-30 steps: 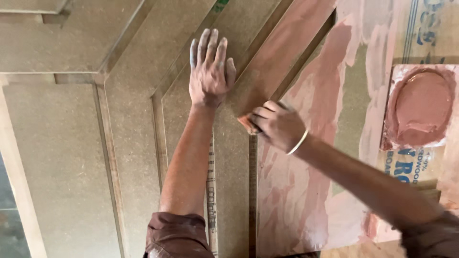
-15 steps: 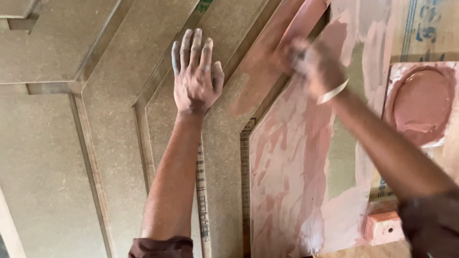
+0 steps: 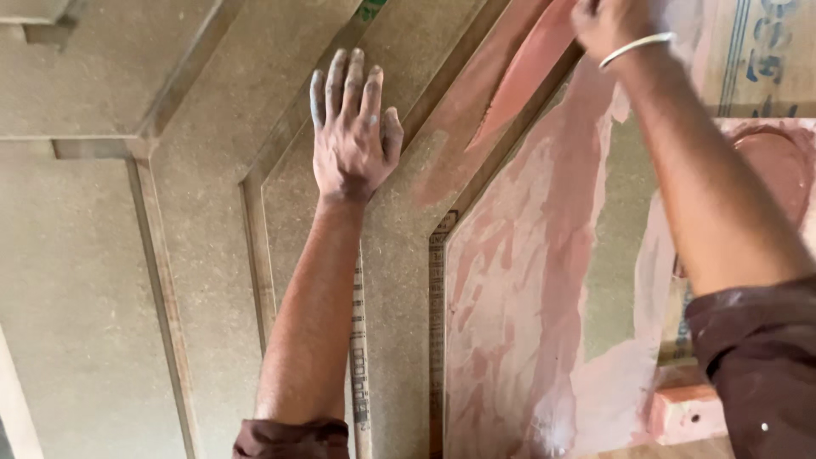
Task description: The person uses a putty knife to scoop pink filler from a container and spreads it into the grooves and edges of a wooden board. They repeatedly apply and smooth the filler along the board's surface, working methodically across different sections.
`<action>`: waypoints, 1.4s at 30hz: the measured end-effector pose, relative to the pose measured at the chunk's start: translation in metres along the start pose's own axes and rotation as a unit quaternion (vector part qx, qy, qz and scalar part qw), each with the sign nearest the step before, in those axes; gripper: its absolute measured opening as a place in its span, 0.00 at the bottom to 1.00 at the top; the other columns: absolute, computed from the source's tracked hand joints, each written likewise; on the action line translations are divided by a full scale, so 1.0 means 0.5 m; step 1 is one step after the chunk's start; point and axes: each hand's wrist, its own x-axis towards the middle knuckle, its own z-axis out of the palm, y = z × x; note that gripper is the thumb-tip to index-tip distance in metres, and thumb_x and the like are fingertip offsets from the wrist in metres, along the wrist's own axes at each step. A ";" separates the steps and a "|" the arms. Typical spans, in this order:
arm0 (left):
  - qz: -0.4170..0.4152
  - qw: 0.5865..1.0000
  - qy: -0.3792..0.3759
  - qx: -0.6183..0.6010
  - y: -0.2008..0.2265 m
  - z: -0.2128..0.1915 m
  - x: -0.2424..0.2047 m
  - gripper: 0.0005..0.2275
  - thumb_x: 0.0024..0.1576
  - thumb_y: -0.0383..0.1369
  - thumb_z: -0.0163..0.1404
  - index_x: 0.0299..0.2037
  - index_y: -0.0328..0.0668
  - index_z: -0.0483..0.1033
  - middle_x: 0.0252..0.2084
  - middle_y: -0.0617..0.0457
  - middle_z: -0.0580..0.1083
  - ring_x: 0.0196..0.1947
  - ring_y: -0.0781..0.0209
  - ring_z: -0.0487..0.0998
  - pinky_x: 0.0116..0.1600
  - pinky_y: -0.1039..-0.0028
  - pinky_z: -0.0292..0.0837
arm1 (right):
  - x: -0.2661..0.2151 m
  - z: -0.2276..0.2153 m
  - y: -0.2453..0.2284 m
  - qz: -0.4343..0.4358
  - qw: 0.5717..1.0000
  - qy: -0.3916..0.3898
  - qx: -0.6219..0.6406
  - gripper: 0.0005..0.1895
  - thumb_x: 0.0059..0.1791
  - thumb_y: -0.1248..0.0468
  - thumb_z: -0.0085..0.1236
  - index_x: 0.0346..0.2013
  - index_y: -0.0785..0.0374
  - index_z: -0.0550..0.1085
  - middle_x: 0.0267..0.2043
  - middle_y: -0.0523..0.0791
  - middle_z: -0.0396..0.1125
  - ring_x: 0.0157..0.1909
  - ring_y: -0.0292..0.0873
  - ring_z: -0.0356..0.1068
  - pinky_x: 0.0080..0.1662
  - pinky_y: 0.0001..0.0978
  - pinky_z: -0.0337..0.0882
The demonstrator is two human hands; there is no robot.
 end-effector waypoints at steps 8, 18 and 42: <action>0.001 0.999 0.028 -0.028 -0.002 -0.018 -0.011 0.21 0.65 0.35 0.43 0.66 0.31 0.68 0.73 0.36 0.61 0.75 0.39 0.56 0.78 0.45 0.48 | -0.251 -0.178 -0.526 -0.054 0.985 -0.154 0.055 0.17 0.58 0.57 0.57 0.26 0.59 0.76 0.25 0.44 0.69 0.29 0.41 0.68 0.34 0.37 0.73; -0.101 0.994 0.028 -0.022 -0.007 -0.123 -0.211 0.20 0.63 0.32 0.43 0.65 0.33 0.68 0.71 0.39 0.64 0.74 0.39 0.58 0.77 0.46 0.47 | -0.213 -0.190 -0.540 -0.161 0.981 0.004 0.106 0.16 0.52 0.72 0.55 0.54 0.61 0.78 0.59 0.49 0.73 0.58 0.47 0.72 0.61 0.37 0.74; -0.137 0.932 0.209 -0.264 -0.024 -0.135 -0.263 0.26 0.61 0.31 0.38 0.72 0.36 0.59 0.75 0.40 0.62 0.79 0.41 0.58 0.84 0.54 0.51 | -0.279 -0.190 -0.818 0.016 0.985 -0.129 0.110 0.09 0.45 0.63 0.62 0.36 0.65 0.79 0.34 0.54 0.73 0.33 0.53 0.75 0.35 0.46 0.76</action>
